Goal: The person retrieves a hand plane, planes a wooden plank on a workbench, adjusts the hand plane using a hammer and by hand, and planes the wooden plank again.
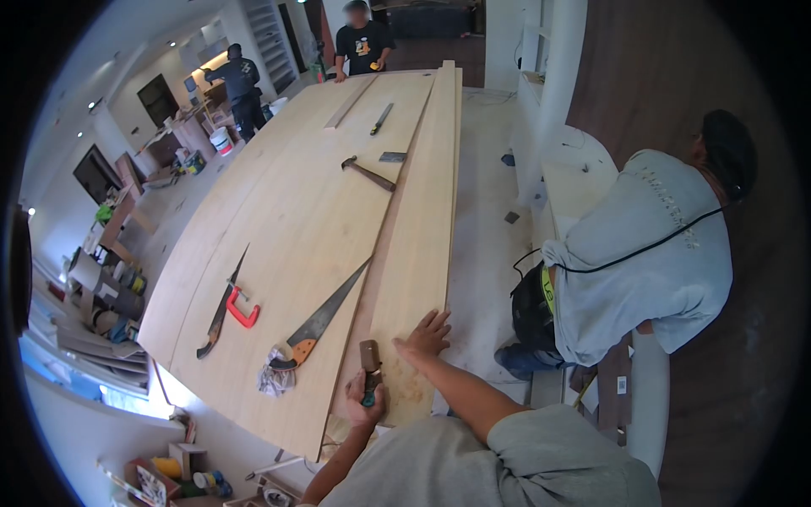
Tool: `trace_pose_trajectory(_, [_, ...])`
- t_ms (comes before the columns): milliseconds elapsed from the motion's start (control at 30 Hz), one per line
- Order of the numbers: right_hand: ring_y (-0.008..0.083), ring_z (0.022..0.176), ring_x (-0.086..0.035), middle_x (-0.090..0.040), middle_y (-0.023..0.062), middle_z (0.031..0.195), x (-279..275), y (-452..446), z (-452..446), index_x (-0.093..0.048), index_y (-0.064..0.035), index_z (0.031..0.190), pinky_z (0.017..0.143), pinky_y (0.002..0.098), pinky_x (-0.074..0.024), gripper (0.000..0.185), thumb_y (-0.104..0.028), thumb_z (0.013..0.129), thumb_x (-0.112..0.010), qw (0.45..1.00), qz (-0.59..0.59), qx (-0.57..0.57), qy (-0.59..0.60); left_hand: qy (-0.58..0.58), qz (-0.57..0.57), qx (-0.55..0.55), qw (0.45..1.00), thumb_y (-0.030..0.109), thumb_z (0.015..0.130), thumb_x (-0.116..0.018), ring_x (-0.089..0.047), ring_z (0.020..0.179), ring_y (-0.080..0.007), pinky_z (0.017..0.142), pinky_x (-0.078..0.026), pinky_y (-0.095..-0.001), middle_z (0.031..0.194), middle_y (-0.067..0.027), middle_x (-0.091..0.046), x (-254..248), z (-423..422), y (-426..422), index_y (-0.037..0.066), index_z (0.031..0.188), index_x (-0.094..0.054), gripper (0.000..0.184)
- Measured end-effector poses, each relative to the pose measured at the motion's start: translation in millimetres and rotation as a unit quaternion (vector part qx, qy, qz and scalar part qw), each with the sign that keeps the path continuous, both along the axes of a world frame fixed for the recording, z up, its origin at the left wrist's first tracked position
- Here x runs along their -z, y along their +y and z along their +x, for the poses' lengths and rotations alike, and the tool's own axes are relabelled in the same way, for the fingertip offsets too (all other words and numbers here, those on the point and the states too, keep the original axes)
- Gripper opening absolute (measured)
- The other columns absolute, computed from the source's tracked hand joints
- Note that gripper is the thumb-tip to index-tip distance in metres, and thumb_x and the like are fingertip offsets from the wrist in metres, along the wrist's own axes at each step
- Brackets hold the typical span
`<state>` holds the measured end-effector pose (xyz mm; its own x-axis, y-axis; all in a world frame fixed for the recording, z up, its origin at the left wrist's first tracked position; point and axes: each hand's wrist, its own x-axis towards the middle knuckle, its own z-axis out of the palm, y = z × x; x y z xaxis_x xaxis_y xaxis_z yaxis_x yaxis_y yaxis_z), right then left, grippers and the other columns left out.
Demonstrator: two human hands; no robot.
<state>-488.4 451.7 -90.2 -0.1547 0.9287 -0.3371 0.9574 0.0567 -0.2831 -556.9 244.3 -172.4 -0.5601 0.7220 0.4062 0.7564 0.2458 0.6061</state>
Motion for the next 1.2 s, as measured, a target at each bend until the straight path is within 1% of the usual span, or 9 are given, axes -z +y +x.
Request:
trace_pose_trajectory(400, [0.0508,0.146,-0.02,0.003,0.0315,0.164,5.3,2.0,7.9,-0.008,-0.001,0.16,0.106,0.0647,-0.0385,0.127,-0.061,0.073,-0.079,0.999,-0.025,-0.022,0.037,0.002,0.009,-0.005,1.0,0.03,0.082,-0.073,-0.064,0.115,-0.0371,0.106,-0.041,-0.0496,0.119,-0.025,-0.068,1.4,2.3,0.5,-0.006,0.13,-0.058,0.062])
trace_pose_trajectory(500, [0.0509,0.148,-0.017,-0.004,0.0308,0.165,10.0,2.1,16.2,-0.017,-0.0009,0.159,0.109,0.067,-0.0337,0.12,-0.059,0.074,-0.078,0.997,0.001,-0.077,0.018,-0.005,0.011,-0.003,1.0,0.029,0.08,-0.073,-0.064,0.116,-0.0373,0.106,-0.04,-0.0493,0.12,-0.0248,-0.067,3.3,1.2,-0.3,-0.006,0.131,-0.058,0.063])
trace_pose_trajectory(600, [0.0477,0.152,-0.014,-0.018,0.0268,0.164,0.7,-6.3,39.6,-0.033,0.0014,0.153,0.113,0.065,-0.0304,0.097,-0.045,0.08,-0.076,0.956,0.056,-0.287,0.009,0.002,-0.022,-0.009,1.0,0.029,0.078,-0.074,-0.063,0.117,-0.0371,0.105,-0.041,-0.052,0.121,-0.0245,-0.067,2.8,-2.0,-1.7,-0.006,0.132,-0.058,0.066])
trace_pose_trajectory(700, [0.0439,0.149,-0.026,-0.036,0.0226,0.158,-28.2,-38.4,57.6,-0.044,0.0029,0.146,0.114,0.0602,-0.0343,0.074,-0.026,0.082,-0.069,0.848,0.117,-0.503,0.117,0.097,-0.079,-0.009,0.992,0.027,0.075,-0.075,-0.067,0.11,-0.0384,0.099,-0.046,-0.0513,0.116,-0.0261,-0.069,-26.6,2.2,-9.3,-0.005,0.134,-0.057,0.069])
trace_pose_trajectory(800, [0.0392,0.145,-0.038,-0.045,0.0222,0.151,-27.8,-63.0,59.0,-0.045,0.0034,0.145,0.115,0.0515,-0.0388,0.069,-0.013,0.081,-0.062,0.737,0.04,-0.641,0.212,-0.143,-0.188,0.014,0.972,0.025,0.076,-0.075,-0.07,0.103,-0.0393,0.089,-0.053,-0.0481,0.11,-0.0288,-0.07,-102.1,21.2,-17.1,-0.007,0.135,-0.056,0.07])
trace_pose_trajectory(833, [0.0386,0.142,-0.041,-0.049,0.0224,0.148,-18.5,-68.1,60.4,-0.047,0.0037,0.143,0.113,0.0491,-0.0405,0.066,-0.013,0.081,-0.062,0.722,0.025,-0.65,0.237,-0.149,-0.162,0.008,0.975,0.026,0.076,-0.077,-0.072,0.095,-0.0396,0.079,-0.057,-0.0444,0.101,-0.0305,-0.07,-109.5,28.8,-19.6,-0.011,0.135,-0.054,0.073])
trace_pose_trajectory(933, [0.0357,0.128,-0.056,-0.06,0.0228,0.135,-17.4,-77.1,80.7,-0.058,0.0047,0.133,0.11,0.0425,-0.045,0.052,-0.012,0.084,-0.059,0.693,-0.037,-0.639,0.332,-0.234,-0.102,0.026,0.967,0.029,0.076,-0.079,-0.073,0.093,-0.0388,0.075,-0.058,-0.0443,0.096,-0.0303,-0.071,-57.8,32.3,-35.1,-0.014,0.135,-0.052,0.078])
trace_pose_trajectory(1033, [0.0356,0.113,-0.062,-0.066,0.0203,0.12,1.8,-82.2,79.2,-0.064,0.0037,0.118,0.1,0.043,-0.0503,0.037,-0.015,0.087,-0.055,0.679,0.023,-0.639,0.359,-0.231,-0.178,0.01,0.956,0.028,0.077,-0.079,-0.074,0.091,-0.0384,0.076,-0.058,-0.0416,0.095,-0.0303,-0.071,-123.1,51.9,-24.6,-0.017,0.136,-0.049,0.08])
trace_pose_trajectory(1200, [0.0344,0.104,-0.063,-0.066,0.0167,0.107,5.4,-88.4,78.6,-0.065,0.0008,0.107,0.089,0.0433,-0.0529,0.03,-0.019,0.086,-0.056,0.683,0.075,-0.632,0.358,-0.171,-0.284,0.033,0.943,0.026,0.073,-0.076,-0.073,0.091,-0.04,0.076,-0.057,-0.0461,0.092,-0.0292,-0.071,-126.7,44.4,-24.9,-0.009,0.133,-0.057,0.072])
